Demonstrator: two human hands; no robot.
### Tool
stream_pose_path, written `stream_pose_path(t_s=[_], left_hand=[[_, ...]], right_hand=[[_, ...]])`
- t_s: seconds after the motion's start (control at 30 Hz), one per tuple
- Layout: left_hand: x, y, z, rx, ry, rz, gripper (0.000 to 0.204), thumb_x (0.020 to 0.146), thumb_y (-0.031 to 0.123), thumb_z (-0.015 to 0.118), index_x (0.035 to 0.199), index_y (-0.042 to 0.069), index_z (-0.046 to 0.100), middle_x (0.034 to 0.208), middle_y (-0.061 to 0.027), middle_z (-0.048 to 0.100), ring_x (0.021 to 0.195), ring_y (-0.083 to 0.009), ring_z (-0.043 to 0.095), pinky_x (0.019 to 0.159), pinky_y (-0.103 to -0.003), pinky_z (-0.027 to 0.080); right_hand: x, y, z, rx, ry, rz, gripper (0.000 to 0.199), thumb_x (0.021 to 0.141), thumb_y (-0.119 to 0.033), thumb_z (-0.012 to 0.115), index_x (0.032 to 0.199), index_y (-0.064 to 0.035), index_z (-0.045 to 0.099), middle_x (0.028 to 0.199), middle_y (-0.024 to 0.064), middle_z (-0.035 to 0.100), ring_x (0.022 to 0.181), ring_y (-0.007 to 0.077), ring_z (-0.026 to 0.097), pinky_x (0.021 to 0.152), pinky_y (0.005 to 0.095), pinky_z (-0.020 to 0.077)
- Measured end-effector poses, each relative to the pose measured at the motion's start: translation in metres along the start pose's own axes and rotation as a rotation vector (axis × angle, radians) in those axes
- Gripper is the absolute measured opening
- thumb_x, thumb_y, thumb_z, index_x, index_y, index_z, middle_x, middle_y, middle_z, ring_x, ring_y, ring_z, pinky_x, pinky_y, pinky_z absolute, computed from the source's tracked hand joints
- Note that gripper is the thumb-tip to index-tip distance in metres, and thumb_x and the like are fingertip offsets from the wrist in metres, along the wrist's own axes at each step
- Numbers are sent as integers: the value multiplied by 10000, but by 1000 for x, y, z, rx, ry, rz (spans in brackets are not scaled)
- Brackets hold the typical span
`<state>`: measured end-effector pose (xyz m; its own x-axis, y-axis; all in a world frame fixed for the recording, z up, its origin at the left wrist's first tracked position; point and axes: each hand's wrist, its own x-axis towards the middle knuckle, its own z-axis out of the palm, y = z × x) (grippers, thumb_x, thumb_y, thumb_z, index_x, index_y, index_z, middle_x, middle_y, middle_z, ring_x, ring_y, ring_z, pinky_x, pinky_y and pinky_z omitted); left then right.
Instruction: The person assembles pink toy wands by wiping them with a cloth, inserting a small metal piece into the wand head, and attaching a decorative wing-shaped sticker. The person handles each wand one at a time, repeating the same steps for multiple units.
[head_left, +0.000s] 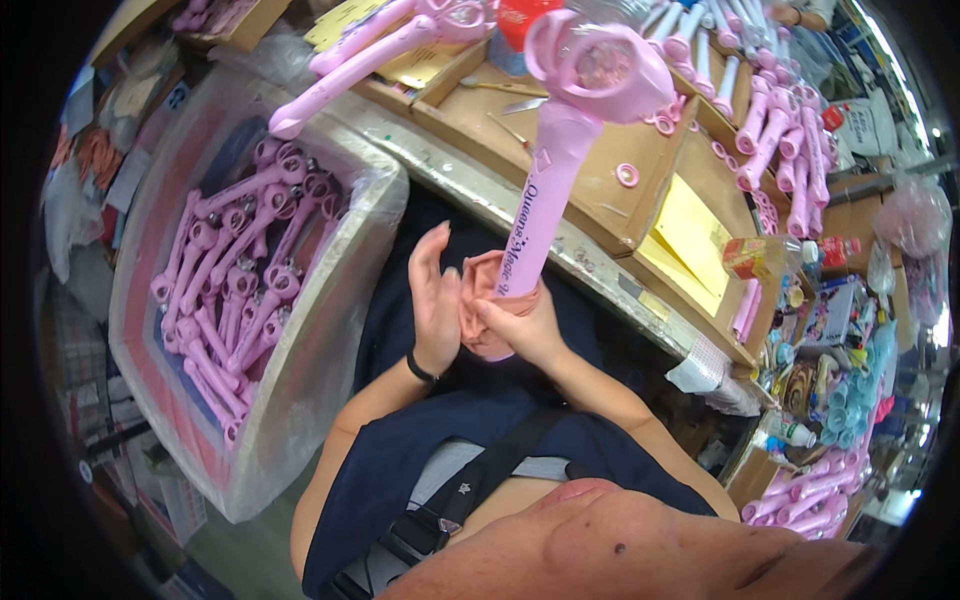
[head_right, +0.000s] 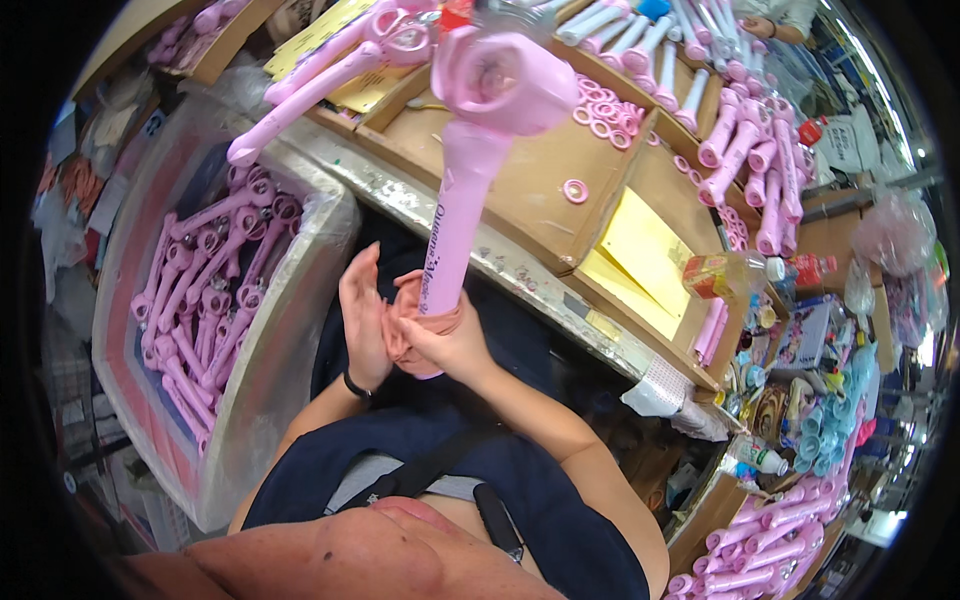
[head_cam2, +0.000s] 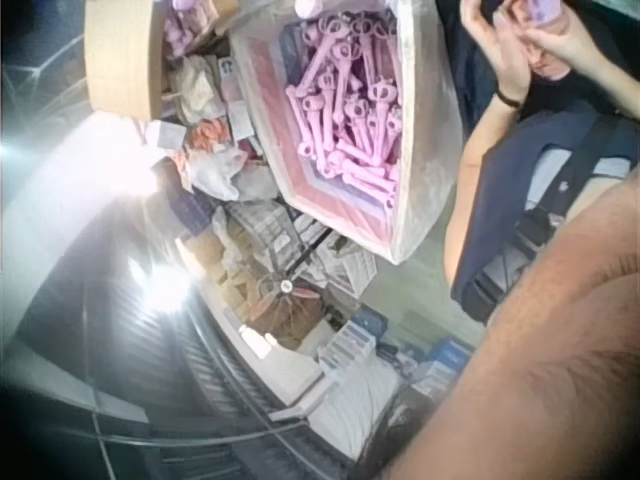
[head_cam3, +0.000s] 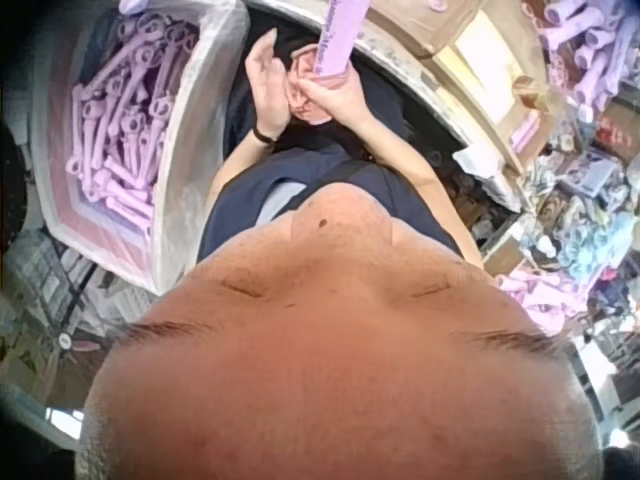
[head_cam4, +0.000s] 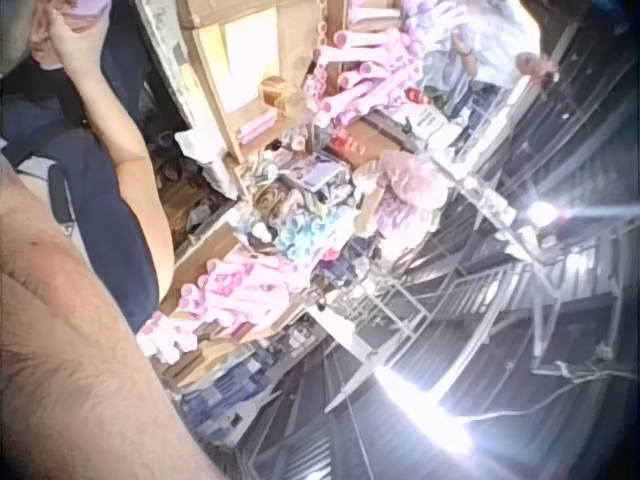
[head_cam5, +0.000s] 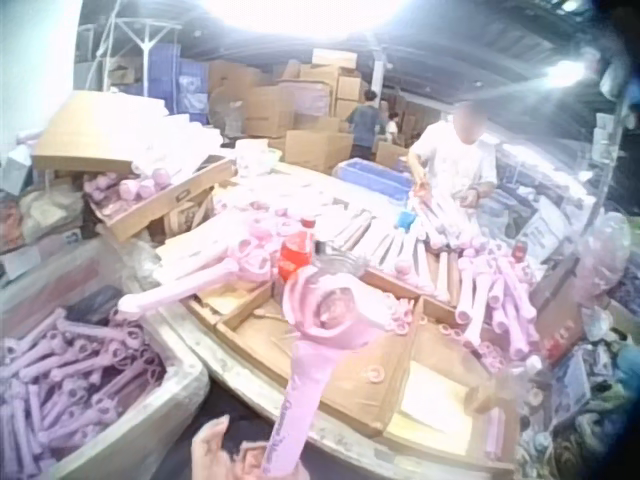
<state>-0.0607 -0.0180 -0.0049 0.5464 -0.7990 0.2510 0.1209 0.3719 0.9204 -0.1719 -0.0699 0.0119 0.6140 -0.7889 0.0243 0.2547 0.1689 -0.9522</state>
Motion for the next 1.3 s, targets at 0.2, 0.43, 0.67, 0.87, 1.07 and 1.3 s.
stream_pose_path(t_s=[0.2, 0.43, 0.67, 0.87, 1.07, 1.3], left_hand=[[59, 22, -3, -333, 44, -234, 425, 925, 252, 575, 1233, 17, 400, 942, -99, 566, 719, -156, 592, 658, -314, 513], [70, 38, -12, -530, 121, -417, 355, 910, 290, 608, 1152, 60, 488, 720, -35, 536, 544, -135, 531, 524, -288, 458], [71, 27, -3, -521, 176, -473, 310, 852, 285, 689, 985, 79, 500, 709, -27, 555, 527, -117, 548, 490, -264, 486], [70, 26, 2, -437, 172, -426, 377, 864, 360, 661, 977, 61, 461, 713, -35, 549, 537, -120, 563, 508, -272, 507], [67, 27, 1, -369, 118, -380, 391, 947, 418, 502, 1050, 46, 434, 876, -63, 570, 660, -131, 598, 587, -269, 506], [27, 36, 6, -253, -365, -419, 679, 864, 126, 582, 1402, 37, 177, 1186, -138, 507, 966, -218, 604, 850, -345, 492]], right_hand=[[-5, 0, 0, -933, -72, 1, 573, 755, -190, 706, 1220, -6, 428, 910, 145, 634, 752, 317, 667, 618, 378, 525], [-6, -2, -2, 233, -484, 568, 468, 750, -67, 683, 1147, 40, 459, 1045, 128, 593, 1042, 269, 597, 924, 397, 469], [-26, 48, -8, 1110, -675, 722, 441, 666, -319, 685, 889, 26, 523, 1098, 436, 468, 1228, 611, 250, 1092, 603, 84], [-33, 56, -13, 1285, -631, 741, 506, 695, -261, 688, 1017, 73, 486, 928, 283, 554, 1154, 617, 376, 1066, 664, 133], [-31, 61, -7, 1461, -747, 595, 532, 712, -242, 683, 1081, 76, 470, 917, 262, 572, 1176, 622, 362, 1087, 650, 91], [-43, 43, -14, 1391, -565, 681, 641, 684, -224, 667, 1198, 74, 427, 1107, 291, 539, 1228, 527, 379, 1113, 544, 205]])
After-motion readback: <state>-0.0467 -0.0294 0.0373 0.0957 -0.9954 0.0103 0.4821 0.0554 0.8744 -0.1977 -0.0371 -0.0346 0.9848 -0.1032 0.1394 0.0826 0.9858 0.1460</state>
